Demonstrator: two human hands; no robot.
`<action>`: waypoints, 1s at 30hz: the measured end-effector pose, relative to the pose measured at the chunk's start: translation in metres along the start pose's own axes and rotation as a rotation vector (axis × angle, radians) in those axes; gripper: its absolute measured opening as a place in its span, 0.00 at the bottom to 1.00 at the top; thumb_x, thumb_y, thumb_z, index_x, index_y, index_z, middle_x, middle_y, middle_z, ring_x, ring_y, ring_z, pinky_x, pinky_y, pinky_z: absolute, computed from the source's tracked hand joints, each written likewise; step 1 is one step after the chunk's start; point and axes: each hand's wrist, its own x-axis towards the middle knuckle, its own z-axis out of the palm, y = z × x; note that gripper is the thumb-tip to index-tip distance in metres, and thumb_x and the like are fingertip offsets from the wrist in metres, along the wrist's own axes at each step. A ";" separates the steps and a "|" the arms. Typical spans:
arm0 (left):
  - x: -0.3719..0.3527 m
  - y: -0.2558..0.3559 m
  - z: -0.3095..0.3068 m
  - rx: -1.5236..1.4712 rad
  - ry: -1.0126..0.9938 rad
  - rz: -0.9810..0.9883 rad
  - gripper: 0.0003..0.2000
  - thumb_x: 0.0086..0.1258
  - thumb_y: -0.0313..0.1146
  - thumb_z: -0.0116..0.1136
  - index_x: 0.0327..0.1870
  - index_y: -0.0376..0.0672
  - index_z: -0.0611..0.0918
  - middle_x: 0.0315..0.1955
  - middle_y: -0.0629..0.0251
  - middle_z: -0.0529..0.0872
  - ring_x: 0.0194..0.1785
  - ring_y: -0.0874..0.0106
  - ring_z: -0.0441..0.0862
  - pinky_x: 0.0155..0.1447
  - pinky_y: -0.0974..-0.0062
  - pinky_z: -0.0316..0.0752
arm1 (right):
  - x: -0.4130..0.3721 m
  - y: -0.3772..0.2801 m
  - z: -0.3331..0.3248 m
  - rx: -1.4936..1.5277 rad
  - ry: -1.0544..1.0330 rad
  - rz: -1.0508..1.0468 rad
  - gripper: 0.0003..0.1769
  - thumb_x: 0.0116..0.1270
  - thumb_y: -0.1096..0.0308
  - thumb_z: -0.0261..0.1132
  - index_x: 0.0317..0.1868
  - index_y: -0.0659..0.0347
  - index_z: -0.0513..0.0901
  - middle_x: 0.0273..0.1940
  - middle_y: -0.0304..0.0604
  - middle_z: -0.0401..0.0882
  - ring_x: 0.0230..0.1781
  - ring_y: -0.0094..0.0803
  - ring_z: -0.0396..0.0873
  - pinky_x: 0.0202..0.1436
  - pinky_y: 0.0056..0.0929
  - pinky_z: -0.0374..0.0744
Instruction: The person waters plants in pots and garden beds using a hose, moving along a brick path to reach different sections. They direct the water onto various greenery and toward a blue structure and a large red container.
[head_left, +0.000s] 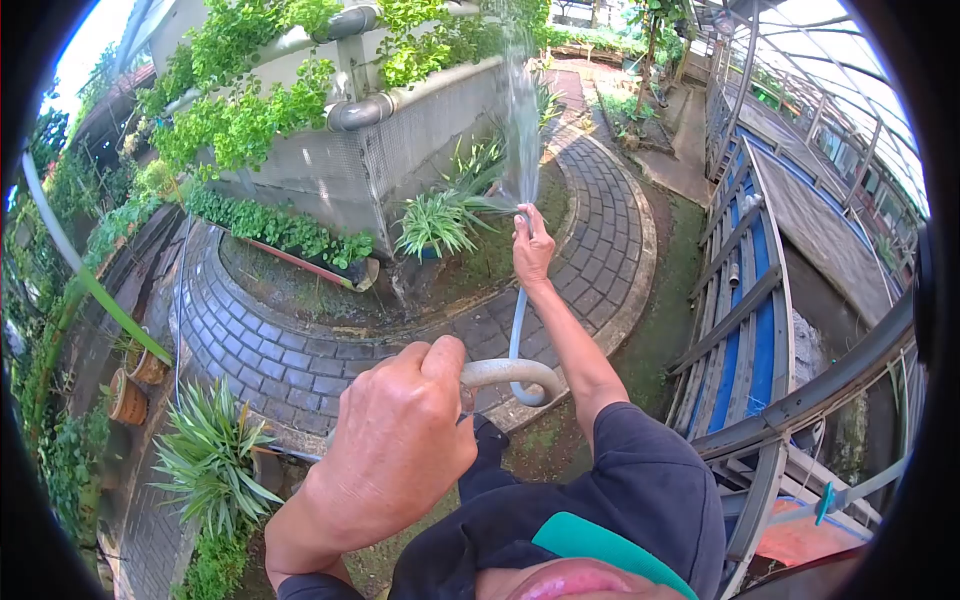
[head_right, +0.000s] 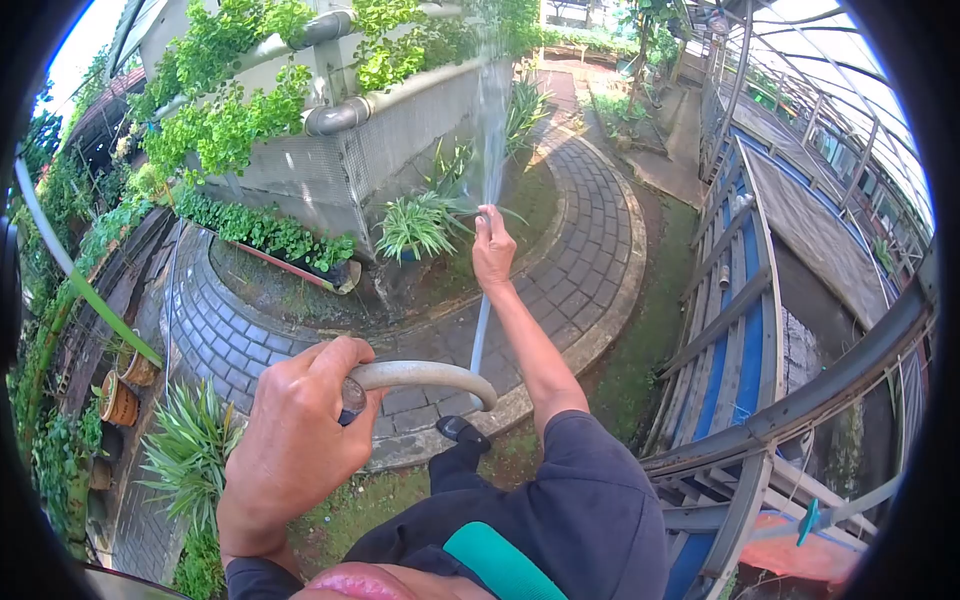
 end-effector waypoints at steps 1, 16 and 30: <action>0.004 -0.001 0.003 0.000 -0.009 -0.006 0.11 0.55 0.22 0.66 0.39 0.33 0.80 0.30 0.47 0.84 0.33 0.49 0.82 0.36 0.60 0.75 | -0.001 0.011 0.007 0.005 0.014 -0.037 0.11 0.71 0.71 0.60 0.53 0.58 0.79 0.31 0.40 0.78 0.24 0.21 0.72 0.31 0.25 0.74; 0.058 -0.047 0.040 0.025 -0.102 -0.049 0.12 0.56 0.24 0.67 0.40 0.34 0.80 0.28 0.48 0.83 0.28 0.51 0.81 0.33 0.61 0.74 | 0.004 0.071 0.046 -0.081 0.038 -0.098 0.13 0.70 0.72 0.60 0.54 0.57 0.78 0.40 0.49 0.83 0.30 0.39 0.80 0.36 0.34 0.77; 0.057 -0.061 0.047 -0.025 -0.129 -0.084 0.12 0.56 0.22 0.66 0.41 0.33 0.80 0.29 0.48 0.84 0.27 0.53 0.81 0.31 0.64 0.74 | -0.032 0.080 0.045 -0.186 -0.181 -0.114 0.14 0.69 0.72 0.59 0.54 0.54 0.77 0.33 0.49 0.82 0.32 0.47 0.82 0.35 0.42 0.77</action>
